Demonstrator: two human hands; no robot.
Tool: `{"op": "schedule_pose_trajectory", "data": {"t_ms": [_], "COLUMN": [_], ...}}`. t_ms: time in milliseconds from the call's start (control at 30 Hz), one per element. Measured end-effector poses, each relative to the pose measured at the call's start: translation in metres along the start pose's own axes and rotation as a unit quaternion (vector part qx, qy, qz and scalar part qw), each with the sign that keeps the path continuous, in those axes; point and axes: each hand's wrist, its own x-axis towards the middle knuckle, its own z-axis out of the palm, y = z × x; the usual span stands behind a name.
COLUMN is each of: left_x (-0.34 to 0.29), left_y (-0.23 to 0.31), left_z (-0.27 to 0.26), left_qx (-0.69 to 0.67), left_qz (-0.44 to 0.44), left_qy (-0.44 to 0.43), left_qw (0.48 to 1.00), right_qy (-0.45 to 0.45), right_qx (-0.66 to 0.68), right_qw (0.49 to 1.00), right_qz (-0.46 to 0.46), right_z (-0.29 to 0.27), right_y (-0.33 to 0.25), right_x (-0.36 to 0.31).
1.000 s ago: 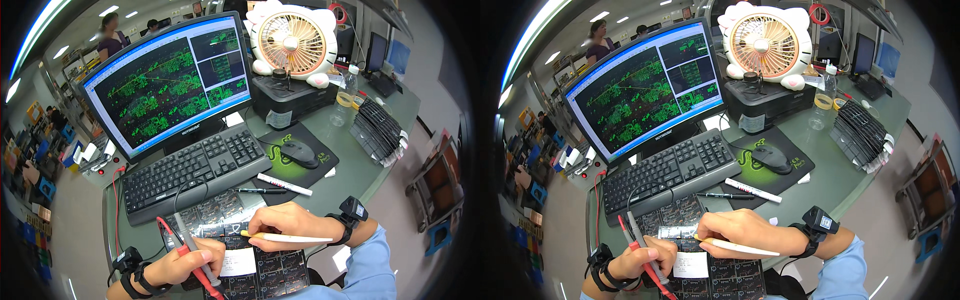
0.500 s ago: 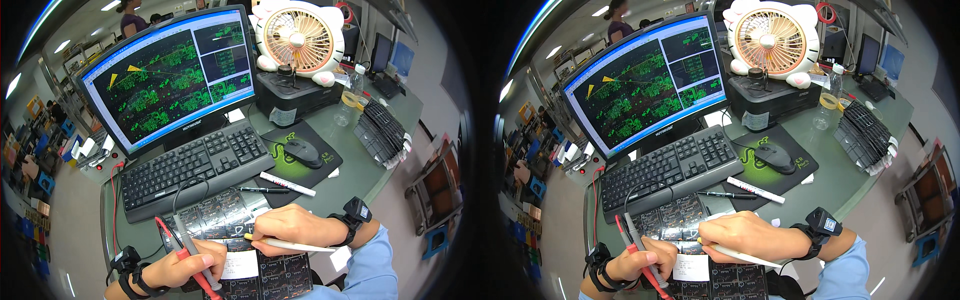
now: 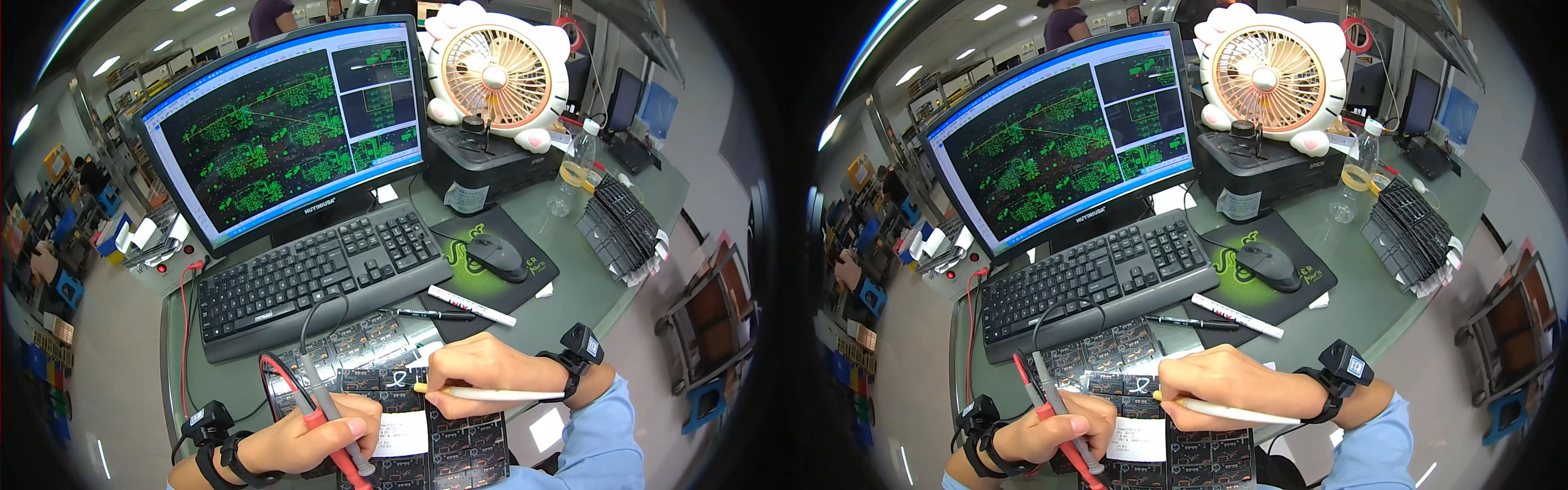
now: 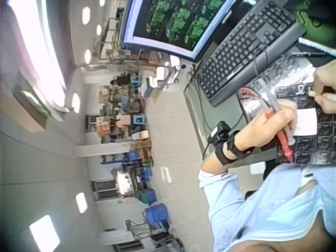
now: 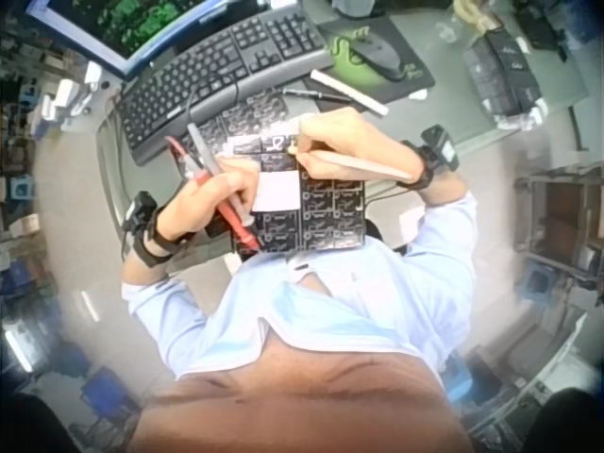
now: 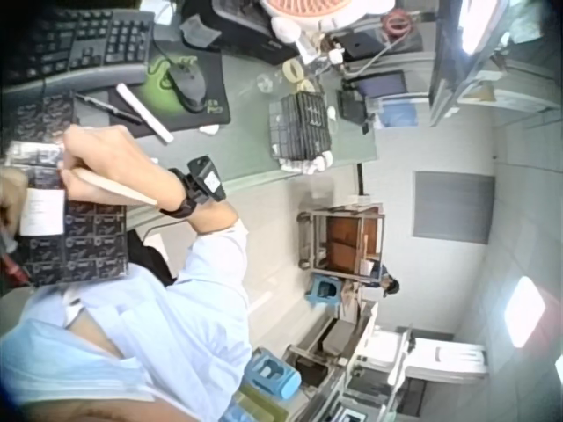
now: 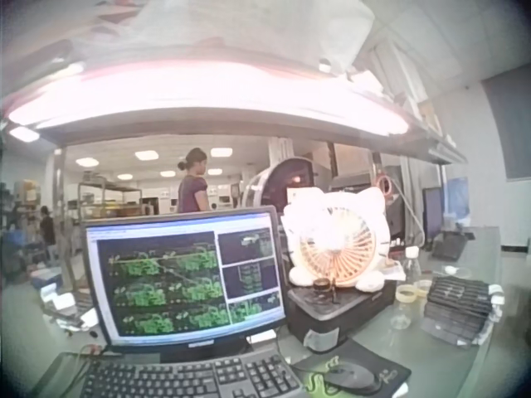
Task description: Inspecting and testing a printed circuit board using a multimeter and specialized software.
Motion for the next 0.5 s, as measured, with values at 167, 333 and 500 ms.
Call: {"op": "schedule_pose_trajectory", "data": {"t_ms": [167,333,500], "left_x": [-0.0004,0.0010,-0.0004], "left_y": [0.0037,-0.0009,-0.0030], "left_z": [0.0014,0.0006,0.0015], "left_qx": [0.013,0.015,0.010], "left_qz": [-0.007,0.009,0.026], "left_qy": [-0.002,0.006,-0.004], "left_qw": [1.000,1.000,1.000], "right_qy": [0.020,0.004,0.007], "right_qx": [-0.007,0.007,-0.018], "right_qw": [1.000,1.000,1.000], "right_qz": [0.006,0.018,0.000], "right_z": [0.0071,0.0019,0.0058], "right_y": [0.0026,0.0050,0.0043], "right_x": [0.0010,-0.0002,0.0011]}}
